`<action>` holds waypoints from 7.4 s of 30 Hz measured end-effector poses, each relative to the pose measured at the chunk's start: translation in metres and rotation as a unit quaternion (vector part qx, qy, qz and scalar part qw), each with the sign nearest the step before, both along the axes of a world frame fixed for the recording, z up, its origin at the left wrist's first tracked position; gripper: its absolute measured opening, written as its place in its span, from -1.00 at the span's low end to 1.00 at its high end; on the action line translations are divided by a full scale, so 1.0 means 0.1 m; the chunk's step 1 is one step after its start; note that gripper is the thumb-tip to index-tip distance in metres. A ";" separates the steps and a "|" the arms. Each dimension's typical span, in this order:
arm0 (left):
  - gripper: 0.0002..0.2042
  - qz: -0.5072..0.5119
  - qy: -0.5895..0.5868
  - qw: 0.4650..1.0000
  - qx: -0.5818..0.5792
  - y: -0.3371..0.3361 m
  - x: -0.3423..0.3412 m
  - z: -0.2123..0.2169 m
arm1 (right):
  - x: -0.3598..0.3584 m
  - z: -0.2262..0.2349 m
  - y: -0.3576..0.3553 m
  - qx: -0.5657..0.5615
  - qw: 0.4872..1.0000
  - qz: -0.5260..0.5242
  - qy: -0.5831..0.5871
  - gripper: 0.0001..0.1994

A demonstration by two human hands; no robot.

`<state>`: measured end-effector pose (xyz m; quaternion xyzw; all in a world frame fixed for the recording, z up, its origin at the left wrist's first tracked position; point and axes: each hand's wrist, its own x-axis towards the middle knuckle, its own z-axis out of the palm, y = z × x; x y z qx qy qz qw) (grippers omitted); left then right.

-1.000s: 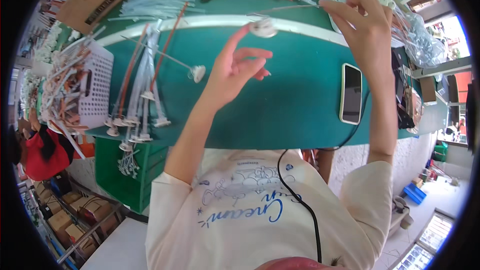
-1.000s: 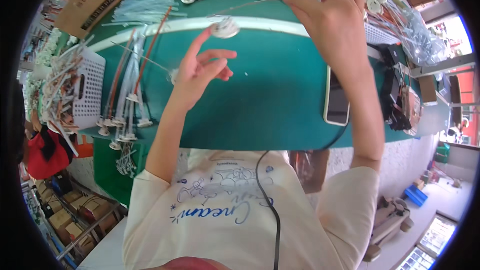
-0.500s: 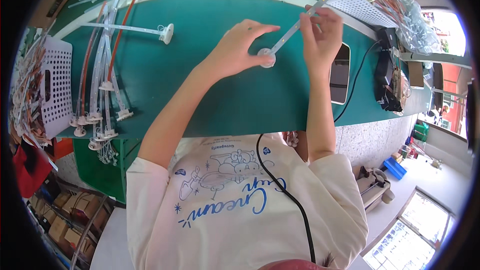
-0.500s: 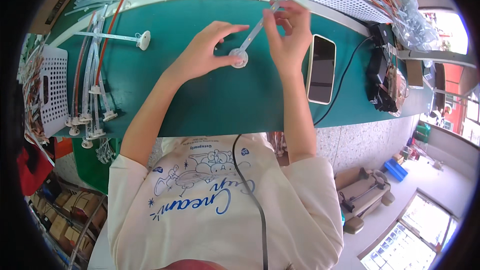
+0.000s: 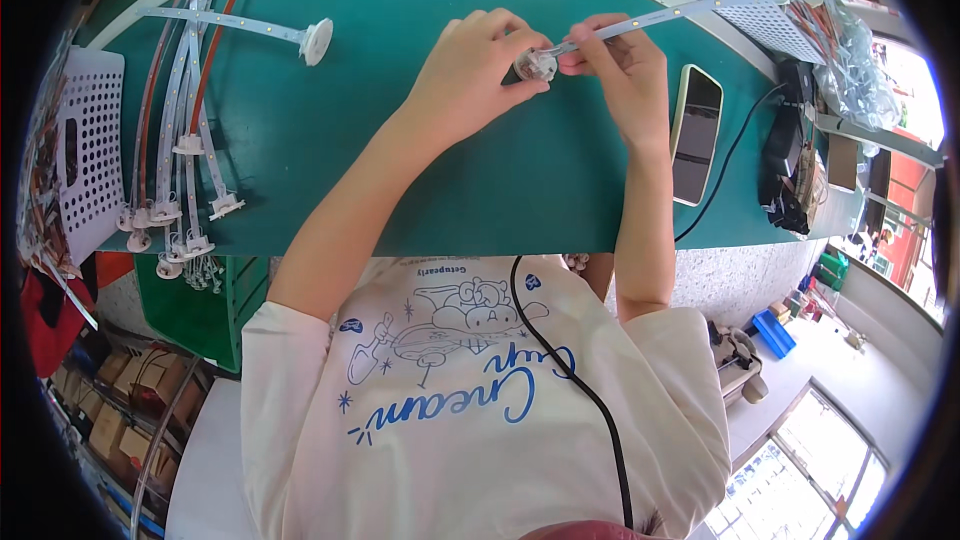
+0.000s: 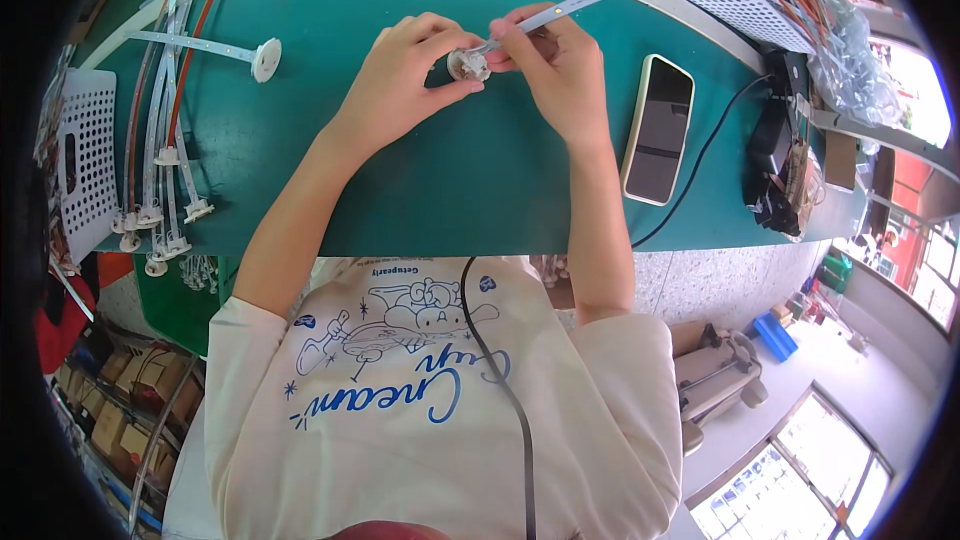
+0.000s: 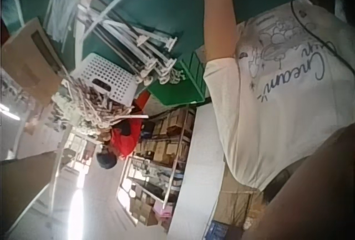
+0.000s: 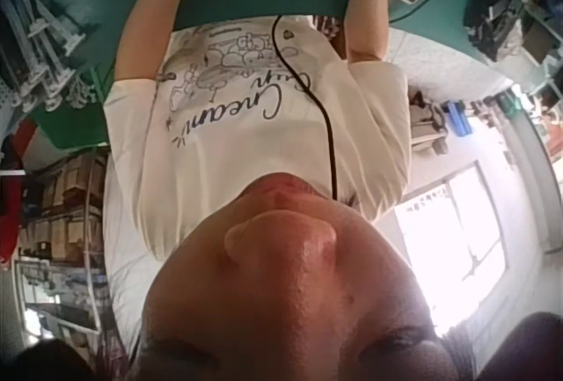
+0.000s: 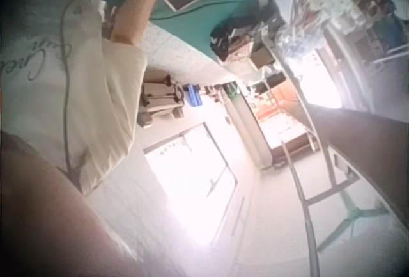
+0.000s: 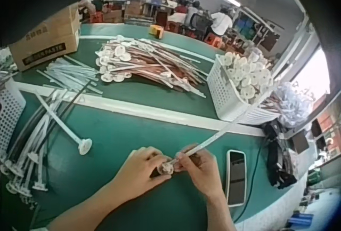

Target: The person assembles light fixtures by peeling the adhesive backing from LED strips, attaching the strips to circular plastic bases by hand, and setting the assembled components on the table.

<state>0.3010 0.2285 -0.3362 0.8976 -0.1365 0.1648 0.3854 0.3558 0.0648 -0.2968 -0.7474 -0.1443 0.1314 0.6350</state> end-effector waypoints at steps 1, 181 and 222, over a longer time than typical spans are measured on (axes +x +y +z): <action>-0.68 0.000 0.002 1.000 0.000 0.00 0.00 0.01 | 0.00 0.00 0.00 0.000 1.000 0.000 0.002 -0.86; -0.55 0.457 0.023 0.887 0.066 1.36 -1.66 0.64 | 2.38 0.61 1.42 -0.036 0.951 -0.204 -0.231 -0.67; -0.61 0.038 0.084 0.993 -0.075 0.18 -0.06 0.10 | -0.12 -0.01 0.21 0.079 0.996 0.009 0.037 -0.77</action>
